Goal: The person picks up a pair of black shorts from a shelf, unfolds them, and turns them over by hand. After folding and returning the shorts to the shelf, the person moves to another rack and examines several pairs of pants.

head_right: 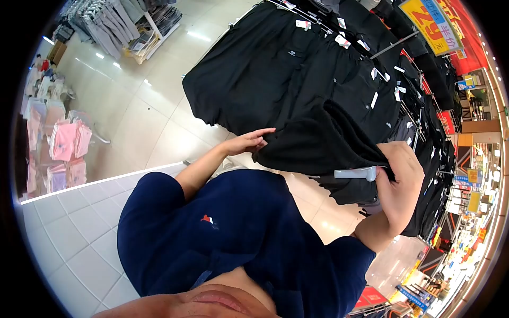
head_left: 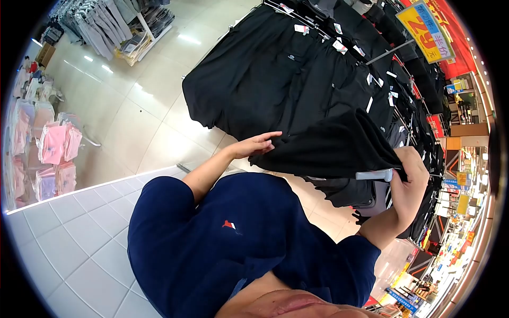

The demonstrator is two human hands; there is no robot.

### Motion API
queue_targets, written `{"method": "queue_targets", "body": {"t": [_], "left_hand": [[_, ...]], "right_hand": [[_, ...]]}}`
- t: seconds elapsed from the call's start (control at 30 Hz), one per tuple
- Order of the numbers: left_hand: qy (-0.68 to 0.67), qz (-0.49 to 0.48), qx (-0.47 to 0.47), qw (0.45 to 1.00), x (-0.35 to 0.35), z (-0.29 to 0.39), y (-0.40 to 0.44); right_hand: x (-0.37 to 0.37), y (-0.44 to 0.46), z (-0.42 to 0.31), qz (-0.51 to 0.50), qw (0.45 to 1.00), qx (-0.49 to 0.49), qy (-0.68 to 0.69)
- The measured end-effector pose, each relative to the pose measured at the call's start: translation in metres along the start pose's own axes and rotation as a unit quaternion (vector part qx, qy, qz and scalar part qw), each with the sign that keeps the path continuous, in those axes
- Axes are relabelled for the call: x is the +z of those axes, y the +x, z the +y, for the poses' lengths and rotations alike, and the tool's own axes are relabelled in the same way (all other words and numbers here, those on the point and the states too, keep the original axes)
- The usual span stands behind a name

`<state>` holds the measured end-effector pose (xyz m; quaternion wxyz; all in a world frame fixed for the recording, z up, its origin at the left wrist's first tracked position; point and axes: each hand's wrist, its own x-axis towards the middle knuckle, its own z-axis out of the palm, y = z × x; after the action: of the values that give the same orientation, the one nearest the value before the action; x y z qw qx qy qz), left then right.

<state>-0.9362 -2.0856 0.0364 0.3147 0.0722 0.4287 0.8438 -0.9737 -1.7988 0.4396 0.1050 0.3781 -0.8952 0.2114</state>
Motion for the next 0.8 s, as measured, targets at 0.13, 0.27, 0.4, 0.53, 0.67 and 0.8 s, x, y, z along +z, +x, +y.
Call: {"method": "queue_targets", "body": {"t": [0.13,0.27,0.4,0.53,0.67,0.8], "left_hand": [[0.108,0.002,-0.029,0.994,0.008,0.000,0.003],[0.001,0.058,0.017,0.998,0.022,0.004,0.002],[0.044,0.104,0.086,0.990,0.015,0.026,-0.016],[-0.005,0.201,0.148,0.968,-0.001,0.041,-0.042],[-0.049,0.218,0.226,0.948,-0.019,0.051,-0.053],[-0.016,0.280,0.193,0.940,-0.032,0.046,-0.043]], "right_hand": [[-0.004,-0.004,0.004,0.006,1.000,0.021,0.004],[-0.007,-0.009,0.009,0.008,1.000,0.027,0.006],[-0.008,-0.010,0.018,0.022,0.999,0.045,-0.012],[-0.005,-0.004,0.036,0.044,0.994,0.095,-0.026],[0.004,0.010,0.038,0.047,0.995,0.091,-0.007],[0.009,0.027,0.028,0.027,0.999,0.043,0.000]]}}
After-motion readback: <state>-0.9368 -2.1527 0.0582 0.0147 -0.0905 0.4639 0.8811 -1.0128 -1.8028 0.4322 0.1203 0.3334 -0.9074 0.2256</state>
